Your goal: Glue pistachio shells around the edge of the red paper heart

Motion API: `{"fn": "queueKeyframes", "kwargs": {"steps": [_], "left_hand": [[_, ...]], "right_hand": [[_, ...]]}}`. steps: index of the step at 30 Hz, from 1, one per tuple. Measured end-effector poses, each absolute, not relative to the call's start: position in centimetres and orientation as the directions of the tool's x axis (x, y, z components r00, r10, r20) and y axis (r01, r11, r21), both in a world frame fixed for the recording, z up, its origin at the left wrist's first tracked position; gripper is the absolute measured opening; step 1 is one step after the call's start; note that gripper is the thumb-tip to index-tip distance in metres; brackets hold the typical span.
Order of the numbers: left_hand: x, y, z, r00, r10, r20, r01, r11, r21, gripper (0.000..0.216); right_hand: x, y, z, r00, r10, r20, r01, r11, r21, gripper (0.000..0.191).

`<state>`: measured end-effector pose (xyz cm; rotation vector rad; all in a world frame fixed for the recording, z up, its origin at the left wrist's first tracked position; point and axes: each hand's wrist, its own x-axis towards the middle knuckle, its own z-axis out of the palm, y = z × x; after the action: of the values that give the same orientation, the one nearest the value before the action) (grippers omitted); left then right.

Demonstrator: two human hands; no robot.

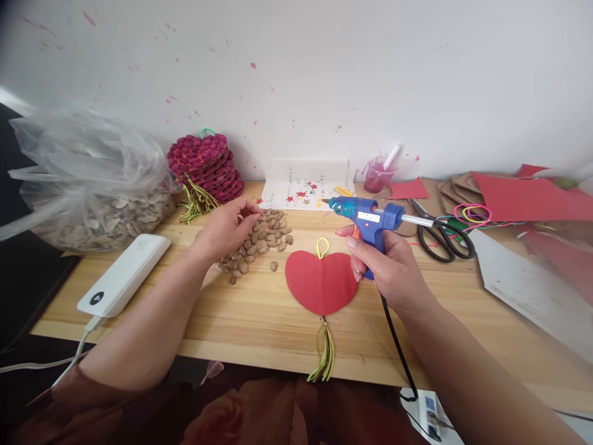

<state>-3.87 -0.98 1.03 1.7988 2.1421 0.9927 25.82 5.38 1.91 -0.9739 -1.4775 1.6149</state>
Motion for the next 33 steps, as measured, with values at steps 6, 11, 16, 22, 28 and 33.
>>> {"fn": "queueKeyframes", "kwargs": {"steps": [6,11,16,22,28,33], "left_hand": [[-0.9,-4.6,2.9,-0.138,0.990,0.012,0.803,0.105,0.587,0.014],[0.7,-7.5,1.2,-0.190,0.982,0.010,0.795,0.148,0.589,0.016],[1.1,-8.0,0.1,-0.189,0.978,0.092,0.833,0.111,0.541,0.015],[1.6,-8.3,0.1,-0.227,0.968,0.103,0.870,0.154,0.468,0.012],[1.3,-8.3,0.5,-0.232,0.957,0.177,0.912,0.151,0.381,0.012],[0.0,-5.8,1.4,-0.120,0.953,0.278,0.966,0.047,0.253,0.010]], "right_hand": [[25.6,5.2,2.0,-0.448,0.892,-0.057,-0.034,-0.081,-0.996,0.021],[25.5,4.8,2.2,-0.469,0.883,-0.037,-0.057,-0.072,-0.996,0.018],[25.5,4.7,2.3,-0.452,0.891,-0.031,-0.039,-0.054,-0.998,0.016],[25.5,4.9,2.1,-0.433,0.901,-0.024,-0.028,-0.040,-0.999,0.013],[25.5,5.0,1.9,-0.444,0.895,-0.041,-0.028,-0.060,-0.998,0.013],[25.5,5.1,2.0,-0.452,0.891,-0.051,-0.020,-0.068,-0.998,0.014]]}}
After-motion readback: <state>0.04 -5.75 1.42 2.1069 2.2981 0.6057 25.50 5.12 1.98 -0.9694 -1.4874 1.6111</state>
